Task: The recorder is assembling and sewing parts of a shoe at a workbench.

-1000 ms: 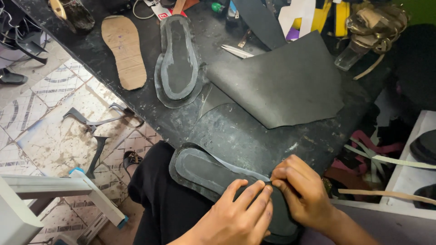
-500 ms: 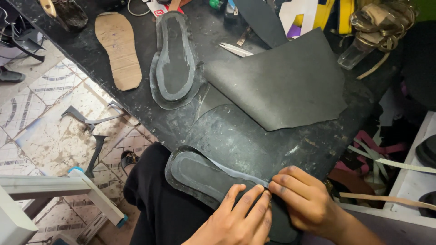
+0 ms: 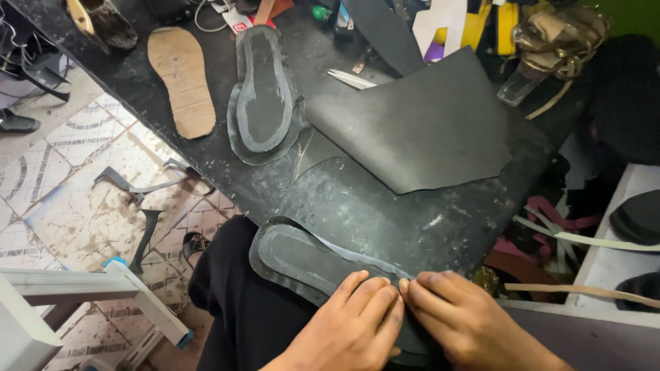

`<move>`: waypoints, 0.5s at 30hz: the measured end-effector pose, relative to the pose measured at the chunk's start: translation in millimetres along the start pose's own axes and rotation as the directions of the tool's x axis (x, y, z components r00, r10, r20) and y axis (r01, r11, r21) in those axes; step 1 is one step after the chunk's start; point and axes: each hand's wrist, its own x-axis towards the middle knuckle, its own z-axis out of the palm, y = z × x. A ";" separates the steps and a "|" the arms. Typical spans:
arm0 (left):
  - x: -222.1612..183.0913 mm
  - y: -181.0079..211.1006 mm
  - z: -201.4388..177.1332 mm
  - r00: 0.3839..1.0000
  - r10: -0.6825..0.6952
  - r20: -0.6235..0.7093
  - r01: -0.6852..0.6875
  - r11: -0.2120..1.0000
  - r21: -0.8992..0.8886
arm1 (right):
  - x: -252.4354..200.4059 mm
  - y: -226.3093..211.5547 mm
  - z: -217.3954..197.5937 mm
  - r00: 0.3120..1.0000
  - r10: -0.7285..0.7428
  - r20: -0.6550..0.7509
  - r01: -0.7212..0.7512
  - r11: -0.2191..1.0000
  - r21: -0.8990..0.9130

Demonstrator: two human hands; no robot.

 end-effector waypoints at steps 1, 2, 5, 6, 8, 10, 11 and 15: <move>-1.1 -0.1 -1.2 1.000 0.003 -0.002 -0.003 1.000 0.003 | 1.2 -0.5 -2.8 1.000 -0.001 -0.003 0.001 1.000 -0.004; -2.0 0.2 -2.1 1.000 0.006 0.018 -0.005 1.000 -0.025 | 2.0 -1.0 -5.8 0.999 0.035 -0.027 -0.033 0.996 0.078; -6.0 0.6 -2.7 0.999 0.031 0.043 -0.030 0.999 -0.015 | -3.4 -2.7 -6.5 0.983 0.174 -0.062 -0.156 0.960 0.231; -7.8 2.0 -2.0 0.998 0.040 0.049 -0.041 0.999 0.019 | -6.9 -3.2 -5.8 0.960 0.272 -0.058 -0.242 0.920 0.309; -8.5 2.4 -1.6 0.998 0.045 0.051 -0.047 0.998 0.032 | -18.0 -3.1 6.7 0.922 0.377 -0.091 -0.314 0.862 0.398; -12.3 3.8 0.3 0.997 0.048 0.057 -0.051 0.998 0.045 | -15.6 -5.8 12.4 0.870 0.480 -0.113 -0.372 0.789 0.489; -15.0 4.8 2.0 0.997 0.042 0.064 -0.044 0.998 0.035 | -7.5 -8.1 11.2 0.859 0.495 -0.132 -0.406 0.816 0.412; -25.7 5.0 12.7 0.996 0.030 0.079 -0.034 0.998 0.055 | 7.6 -10.9 9.6 0.920 0.374 -0.116 -0.344 0.914 0.213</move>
